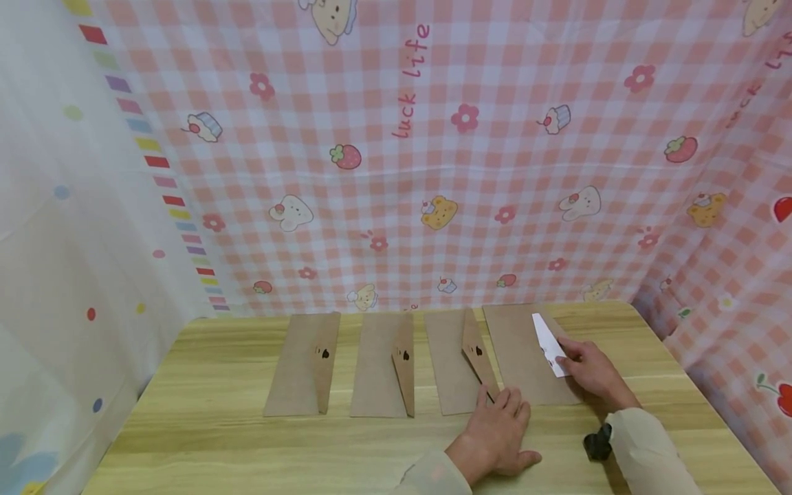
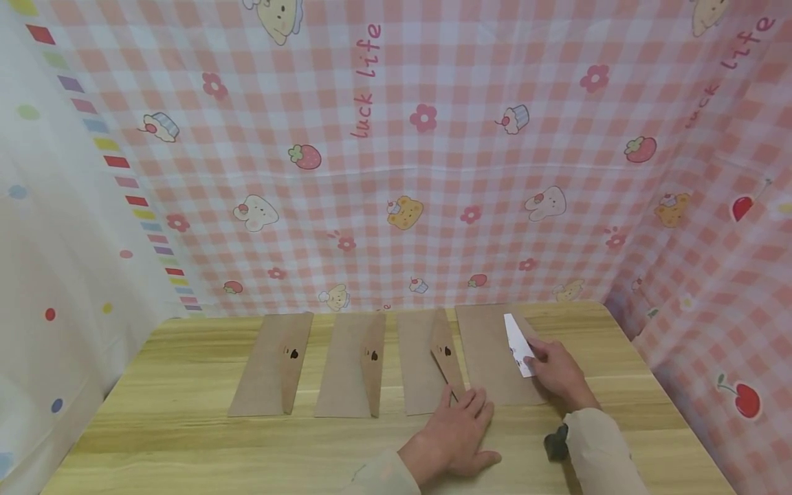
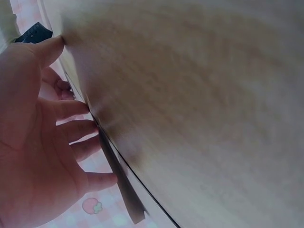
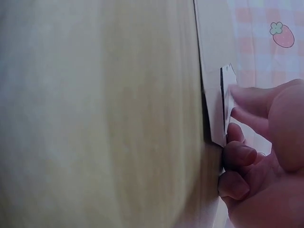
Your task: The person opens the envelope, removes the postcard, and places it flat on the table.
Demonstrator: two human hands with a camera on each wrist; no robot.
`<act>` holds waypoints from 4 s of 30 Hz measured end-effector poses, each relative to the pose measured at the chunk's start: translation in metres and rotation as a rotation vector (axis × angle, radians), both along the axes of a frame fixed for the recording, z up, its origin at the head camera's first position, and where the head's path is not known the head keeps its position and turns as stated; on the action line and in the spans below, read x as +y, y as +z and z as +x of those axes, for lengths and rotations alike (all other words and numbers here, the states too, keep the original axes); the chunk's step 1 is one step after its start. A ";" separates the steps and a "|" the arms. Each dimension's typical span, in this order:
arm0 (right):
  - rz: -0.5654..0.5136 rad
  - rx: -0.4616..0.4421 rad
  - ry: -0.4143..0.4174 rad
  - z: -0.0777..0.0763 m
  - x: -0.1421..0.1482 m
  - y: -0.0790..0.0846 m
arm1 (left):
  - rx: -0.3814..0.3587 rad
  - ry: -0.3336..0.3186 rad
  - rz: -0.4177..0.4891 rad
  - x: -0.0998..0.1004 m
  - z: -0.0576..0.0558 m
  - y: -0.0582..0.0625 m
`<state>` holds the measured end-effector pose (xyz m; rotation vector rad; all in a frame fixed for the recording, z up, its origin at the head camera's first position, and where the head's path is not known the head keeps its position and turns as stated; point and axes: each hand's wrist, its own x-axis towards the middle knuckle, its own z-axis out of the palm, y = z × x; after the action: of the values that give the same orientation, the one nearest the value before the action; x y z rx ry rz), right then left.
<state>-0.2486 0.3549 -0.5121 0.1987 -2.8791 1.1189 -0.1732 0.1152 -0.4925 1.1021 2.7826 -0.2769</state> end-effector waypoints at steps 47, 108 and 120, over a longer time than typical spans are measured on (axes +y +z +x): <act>-0.038 -0.167 -0.174 0.000 0.017 0.013 | -0.015 0.006 -0.007 0.001 -0.002 -0.004; -0.010 -0.217 -0.200 0.009 0.027 0.027 | -0.049 0.021 -0.004 0.002 -0.002 -0.002; 0.016 -0.164 -0.162 0.011 0.029 0.026 | -0.040 0.026 -0.001 0.002 -0.001 -0.001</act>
<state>-0.2374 0.3840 -0.4860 -0.1302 -2.9799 1.1336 -0.1739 0.1172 -0.4939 1.0592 2.7590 -0.2503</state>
